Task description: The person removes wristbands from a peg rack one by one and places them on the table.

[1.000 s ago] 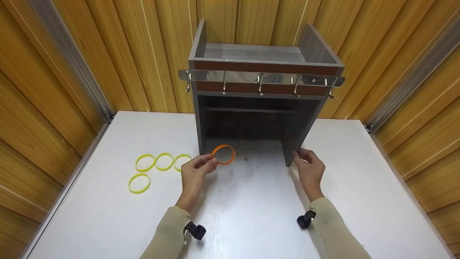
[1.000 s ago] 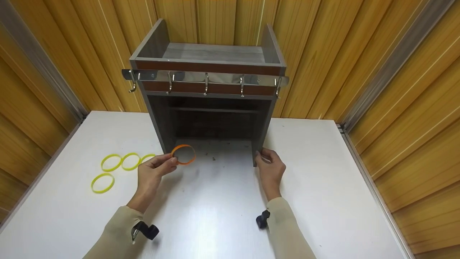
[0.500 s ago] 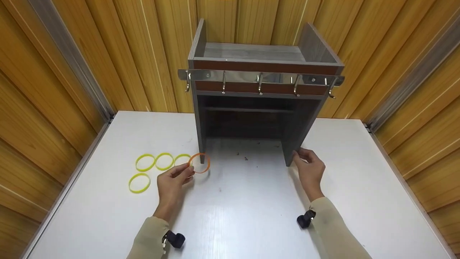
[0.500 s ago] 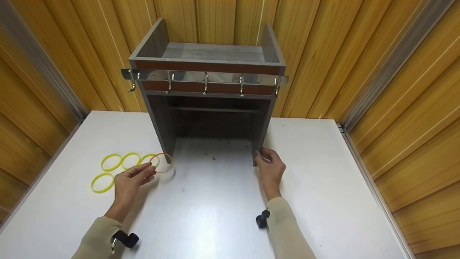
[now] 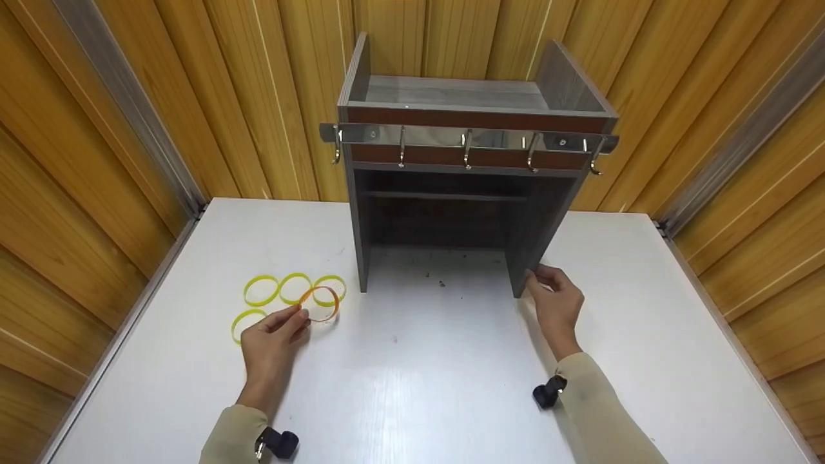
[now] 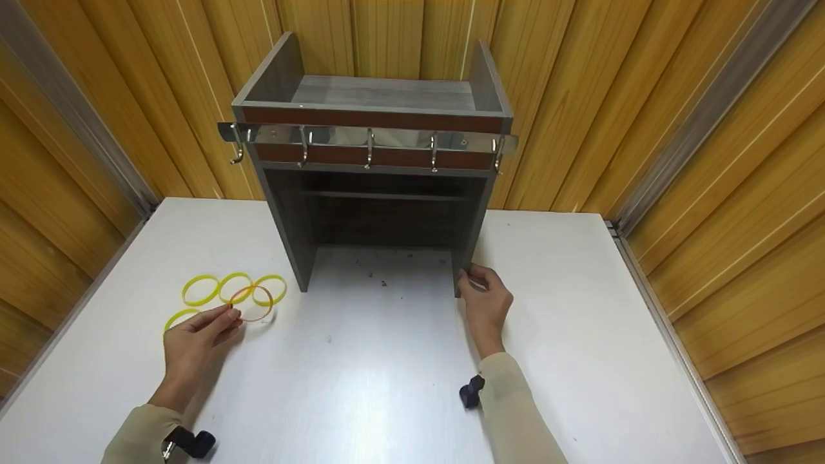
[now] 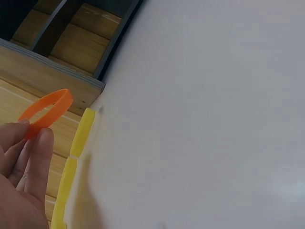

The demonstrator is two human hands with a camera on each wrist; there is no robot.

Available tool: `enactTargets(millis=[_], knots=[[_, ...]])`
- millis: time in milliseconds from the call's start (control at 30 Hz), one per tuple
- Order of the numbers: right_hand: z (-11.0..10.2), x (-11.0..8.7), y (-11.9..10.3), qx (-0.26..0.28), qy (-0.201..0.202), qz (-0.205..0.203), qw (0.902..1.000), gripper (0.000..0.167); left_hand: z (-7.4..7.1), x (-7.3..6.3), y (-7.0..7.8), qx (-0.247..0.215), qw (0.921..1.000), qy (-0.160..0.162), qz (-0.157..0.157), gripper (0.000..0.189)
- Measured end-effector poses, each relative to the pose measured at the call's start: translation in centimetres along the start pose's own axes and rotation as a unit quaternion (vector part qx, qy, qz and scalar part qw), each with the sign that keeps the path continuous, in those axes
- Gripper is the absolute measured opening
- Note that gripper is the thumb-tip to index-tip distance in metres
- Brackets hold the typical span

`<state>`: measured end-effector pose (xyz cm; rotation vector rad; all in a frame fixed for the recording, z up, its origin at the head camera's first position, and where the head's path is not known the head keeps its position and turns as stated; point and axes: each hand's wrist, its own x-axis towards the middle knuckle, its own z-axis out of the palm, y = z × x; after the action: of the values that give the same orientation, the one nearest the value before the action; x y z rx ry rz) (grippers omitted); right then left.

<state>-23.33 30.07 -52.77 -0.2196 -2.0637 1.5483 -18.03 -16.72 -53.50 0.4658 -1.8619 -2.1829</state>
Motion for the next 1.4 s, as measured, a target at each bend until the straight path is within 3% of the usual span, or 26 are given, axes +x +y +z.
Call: enactTargets(millis=[200,500,767,1133,1400], knots=[[0.0,0.1,0.1,-0.014,0.005,-0.004,0.9999,0.015,-1.7,-0.1,-0.1,0.027,0.9995,0.018,-0.003,0.038],[0.1,0.3,0.1,-0.005,0.012,0.018,0.9998,0.015,-3.0,-0.1,-0.3,0.029,0.9988,0.035,-0.019,0.041],[0.1,0.2,0.0,-0.012,0.01,0.035,0.9993,0.017,-3.4,0.0,-0.6,0.049,0.9962,0.064,-0.032,0.036],[0.0,0.0,0.3,-0.014,0.002,0.007,0.9999,0.017,-3.9,-0.1,-0.9,0.063,0.9947,0.069,-0.042,0.033],[0.1,0.0,0.1,-0.008,0.002,0.021,0.9997,0.017,-4.3,-0.2,-0.6,0.073,0.9938,0.068,-0.05,0.032]])
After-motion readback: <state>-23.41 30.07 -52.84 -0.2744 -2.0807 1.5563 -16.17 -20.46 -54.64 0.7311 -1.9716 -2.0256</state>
